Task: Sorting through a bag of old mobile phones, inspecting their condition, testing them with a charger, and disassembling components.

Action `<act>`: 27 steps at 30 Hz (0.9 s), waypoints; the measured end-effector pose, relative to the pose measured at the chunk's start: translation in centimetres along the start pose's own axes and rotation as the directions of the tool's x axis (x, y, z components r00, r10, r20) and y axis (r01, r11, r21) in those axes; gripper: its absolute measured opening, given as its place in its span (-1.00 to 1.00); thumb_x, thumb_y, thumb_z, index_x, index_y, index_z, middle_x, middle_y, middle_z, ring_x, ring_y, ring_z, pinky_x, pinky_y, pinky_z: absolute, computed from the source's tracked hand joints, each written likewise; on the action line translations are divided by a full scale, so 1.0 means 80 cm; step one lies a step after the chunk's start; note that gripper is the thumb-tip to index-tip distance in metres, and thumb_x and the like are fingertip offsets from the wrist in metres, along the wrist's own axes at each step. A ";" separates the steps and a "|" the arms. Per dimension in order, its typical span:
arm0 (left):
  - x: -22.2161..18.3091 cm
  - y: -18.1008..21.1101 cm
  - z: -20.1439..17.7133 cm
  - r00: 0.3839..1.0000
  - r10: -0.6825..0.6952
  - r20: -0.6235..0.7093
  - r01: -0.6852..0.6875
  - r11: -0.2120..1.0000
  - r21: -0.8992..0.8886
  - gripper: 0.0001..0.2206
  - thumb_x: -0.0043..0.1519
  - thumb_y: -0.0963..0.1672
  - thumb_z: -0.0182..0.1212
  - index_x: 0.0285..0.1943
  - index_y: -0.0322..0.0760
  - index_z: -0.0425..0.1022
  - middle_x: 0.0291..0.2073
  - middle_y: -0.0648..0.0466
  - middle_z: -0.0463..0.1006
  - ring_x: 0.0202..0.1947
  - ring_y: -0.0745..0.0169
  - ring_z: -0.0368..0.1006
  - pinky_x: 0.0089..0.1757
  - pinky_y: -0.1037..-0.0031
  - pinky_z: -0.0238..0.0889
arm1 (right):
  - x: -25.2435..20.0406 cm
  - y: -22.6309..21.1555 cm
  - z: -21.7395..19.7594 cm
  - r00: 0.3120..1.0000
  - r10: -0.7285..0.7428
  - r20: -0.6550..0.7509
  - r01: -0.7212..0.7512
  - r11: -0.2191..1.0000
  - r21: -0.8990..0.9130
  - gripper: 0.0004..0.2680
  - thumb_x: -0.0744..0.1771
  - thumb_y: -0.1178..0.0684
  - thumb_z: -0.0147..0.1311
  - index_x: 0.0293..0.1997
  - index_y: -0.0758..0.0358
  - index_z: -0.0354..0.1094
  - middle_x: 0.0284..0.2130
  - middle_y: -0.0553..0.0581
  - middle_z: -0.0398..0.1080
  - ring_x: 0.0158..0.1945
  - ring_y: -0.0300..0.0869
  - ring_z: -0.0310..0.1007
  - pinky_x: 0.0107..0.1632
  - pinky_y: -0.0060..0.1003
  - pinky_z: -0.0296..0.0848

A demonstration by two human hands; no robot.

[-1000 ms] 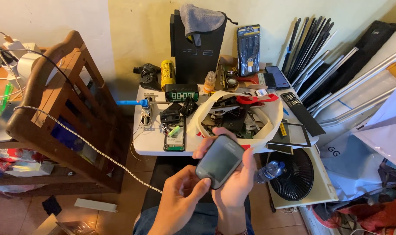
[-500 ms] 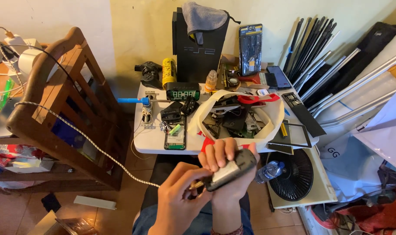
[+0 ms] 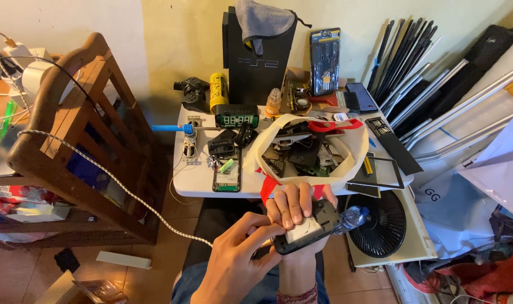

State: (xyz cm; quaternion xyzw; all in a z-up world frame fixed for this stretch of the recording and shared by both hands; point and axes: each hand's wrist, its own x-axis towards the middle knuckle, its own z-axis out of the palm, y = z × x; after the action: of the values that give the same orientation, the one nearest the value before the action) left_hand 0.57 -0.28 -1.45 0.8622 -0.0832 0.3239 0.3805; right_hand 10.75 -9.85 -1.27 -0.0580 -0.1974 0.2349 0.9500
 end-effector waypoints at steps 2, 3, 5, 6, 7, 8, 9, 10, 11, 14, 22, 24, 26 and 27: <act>-0.001 0.000 0.000 1.000 0.000 -0.003 0.000 1.000 0.006 -0.65 0.00 -0.27 0.41 -0.05 -0.10 0.60 -0.20 0.13 0.52 -0.33 0.33 0.48 -0.35 0.52 0.38 | 0.001 -0.002 -0.003 1.000 0.009 0.021 -0.009 1.000 -0.008 -0.57 0.42 -0.24 -0.27 -0.62 0.16 0.26 -0.74 0.01 0.23 -0.63 -0.22 0.23 -0.50 -0.36 0.13; -0.001 0.001 0.001 1.000 0.000 -0.008 0.000 1.000 0.012 -0.64 -0.02 -0.28 0.40 -0.06 -0.09 0.60 -0.20 0.13 0.52 -0.34 0.34 0.48 -0.36 0.53 0.38 | 0.002 -0.003 -0.005 0.999 0.020 0.045 -0.019 1.000 -0.017 -0.56 0.42 -0.25 -0.28 -0.63 0.15 0.26 -0.74 0.00 0.23 -0.63 -0.23 0.23 -0.50 -0.36 0.14; 0.001 0.003 -0.001 1.000 0.003 -0.006 -0.003 1.000 -0.002 -0.64 -0.02 -0.29 0.39 -0.05 -0.11 0.60 -0.21 0.12 0.51 -0.37 0.35 0.45 -0.37 0.53 0.36 | 0.002 -0.003 -0.006 0.998 0.022 0.061 -0.021 1.000 -0.016 -0.57 0.42 -0.23 -0.26 -0.62 0.15 0.27 -0.74 0.01 0.24 -0.63 -0.23 0.24 -0.50 -0.36 0.14; 0.001 0.004 -0.002 1.000 0.006 -0.004 -0.006 1.000 -0.016 -0.63 -0.03 -0.30 0.38 -0.05 -0.13 0.60 -0.22 0.11 0.50 -0.39 0.35 0.42 -0.39 0.53 0.35 | 0.002 -0.003 -0.006 0.997 0.023 0.078 -0.022 1.000 -0.014 -0.58 0.42 -0.22 -0.25 -0.61 0.15 0.27 -0.74 0.01 0.25 -0.63 -0.23 0.25 -0.49 -0.35 0.13; 0.001 0.003 -0.001 1.000 0.007 -0.005 -0.007 1.000 -0.015 -0.63 -0.03 -0.30 0.38 -0.05 -0.13 0.60 -0.22 0.11 0.50 -0.39 0.35 0.42 -0.39 0.53 0.35 | 0.002 -0.003 -0.006 0.997 0.023 0.079 -0.022 1.000 -0.015 -0.58 0.42 -0.22 -0.25 -0.61 0.15 0.27 -0.74 0.01 0.25 -0.63 -0.23 0.25 -0.49 -0.35 0.13; 0.001 0.003 0.000 1.000 0.005 -0.012 -0.005 1.000 -0.009 -0.62 -0.04 -0.30 0.38 -0.05 -0.11 0.60 -0.20 0.12 0.51 -0.37 0.35 0.44 -0.38 0.53 0.35 | 0.002 -0.003 -0.006 0.997 0.023 0.072 -0.023 1.000 -0.010 -0.58 0.42 -0.22 -0.25 -0.62 0.16 0.28 -0.74 0.01 0.25 -0.63 -0.23 0.26 -0.49 -0.36 0.14; 0.000 0.003 0.001 1.000 0.003 -0.019 -0.003 1.000 -0.003 -0.61 -0.06 -0.29 0.37 -0.06 -0.09 0.60 -0.19 0.12 0.51 -0.35 0.35 0.46 -0.38 0.52 0.36 | 0.002 -0.003 -0.005 0.998 0.024 0.065 -0.023 1.000 -0.006 -0.58 0.42 -0.22 -0.25 -0.62 0.16 0.28 -0.74 0.01 0.25 -0.63 -0.23 0.26 -0.49 -0.36 0.16; 0.000 0.003 0.001 1.000 0.003 -0.019 -0.003 1.000 -0.003 -0.61 -0.06 -0.29 0.37 -0.06 -0.09 0.60 -0.19 0.12 0.51 -0.35 0.35 0.46 -0.38 0.52 0.36 | 0.002 -0.004 -0.004 0.998 0.023 0.065 -0.023 1.000 -0.006 -0.58 0.42 -0.22 -0.25 -0.62 0.16 0.28 -0.74 0.01 0.25 -0.63 -0.23 0.26 -0.49 -0.36 0.16; 0.001 0.004 0.001 1.000 0.009 -0.015 -0.009 1.000 0.004 -0.61 -0.06 -0.29 0.38 -0.06 -0.09 0.60 -0.20 0.12 0.51 -0.36 0.35 0.45 -0.38 0.53 0.37 | 0.002 -0.004 -0.003 0.998 0.023 0.065 -0.023 1.000 -0.004 -0.58 0.42 -0.22 -0.24 -0.62 0.16 0.27 -0.74 0.01 0.24 -0.63 -0.24 0.24 -0.49 -0.36 0.14; 0.000 0.004 0.001 1.000 0.008 -0.005 -0.008 1.000 0.017 -0.61 -0.06 -0.28 0.39 -0.05 -0.07 0.60 -0.20 0.13 0.51 -0.36 0.35 0.45 -0.39 0.52 0.36 | 0.002 -0.004 -0.001 0.997 0.026 0.073 -0.026 1.000 -0.002 -0.58 0.42 -0.21 -0.23 -0.63 0.15 0.27 -0.74 0.00 0.23 -0.64 -0.24 0.24 -0.49 -0.36 0.13; 0.000 0.003 0.001 1.000 0.015 0.014 -0.015 1.000 0.005 -0.58 -0.07 -0.28 0.44 -0.03 -0.08 0.59 -0.17 0.10 0.51 -0.33 0.31 0.47 -0.36 0.48 0.39 | 0.003 -0.005 -0.004 0.994 0.025 0.105 -0.027 1.000 0.011 -0.58 0.43 -0.20 -0.26 -0.62 0.17 0.26 -0.72 0.02 0.23 -0.63 -0.23 0.24 -0.48 -0.35 0.18; 0.001 0.004 0.001 1.000 0.020 0.005 -0.020 1.000 0.013 -0.61 -0.06 -0.28 0.40 -0.04 -0.12 0.59 -0.19 0.09 0.50 -0.34 0.32 0.46 -0.36 0.49 0.39 | 0.005 -0.006 -0.008 0.993 0.048 0.109 -0.049 0.999 0.007 -0.59 0.41 -0.21 -0.20 -0.62 0.17 0.30 -0.74 0.02 0.27 -0.63 -0.22 0.29 -0.48 -0.36 0.22; 0.001 0.004 0.001 1.000 0.021 -0.001 -0.021 1.000 0.016 -0.60 -0.07 -0.29 0.39 -0.05 -0.11 0.59 -0.20 0.10 0.50 -0.35 0.32 0.46 -0.37 0.50 0.38 | 0.005 -0.006 -0.007 0.993 0.048 0.104 -0.049 0.999 0.008 -0.59 0.41 -0.20 -0.21 -0.62 0.17 0.29 -0.74 0.02 0.26 -0.63 -0.22 0.28 -0.48 -0.35 0.21; 0.001 0.005 0.001 1.000 0.022 -0.007 -0.022 1.000 0.019 -0.60 -0.08 -0.30 0.37 -0.06 -0.10 0.59 -0.20 0.11 0.51 -0.35 0.33 0.45 -0.38 0.51 0.38 | 0.004 -0.006 -0.006 0.994 0.048 0.099 -0.049 0.999 0.010 -0.59 0.41 -0.20 -0.21 -0.63 0.17 0.28 -0.74 0.02 0.25 -0.63 -0.21 0.27 -0.48 -0.35 0.20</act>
State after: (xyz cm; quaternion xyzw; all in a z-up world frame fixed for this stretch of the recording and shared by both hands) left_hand 0.53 -0.58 -1.19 0.8635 -0.0882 0.3321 0.3691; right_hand 11.44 -10.15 -1.51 -0.0453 -0.2413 0.2617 0.9334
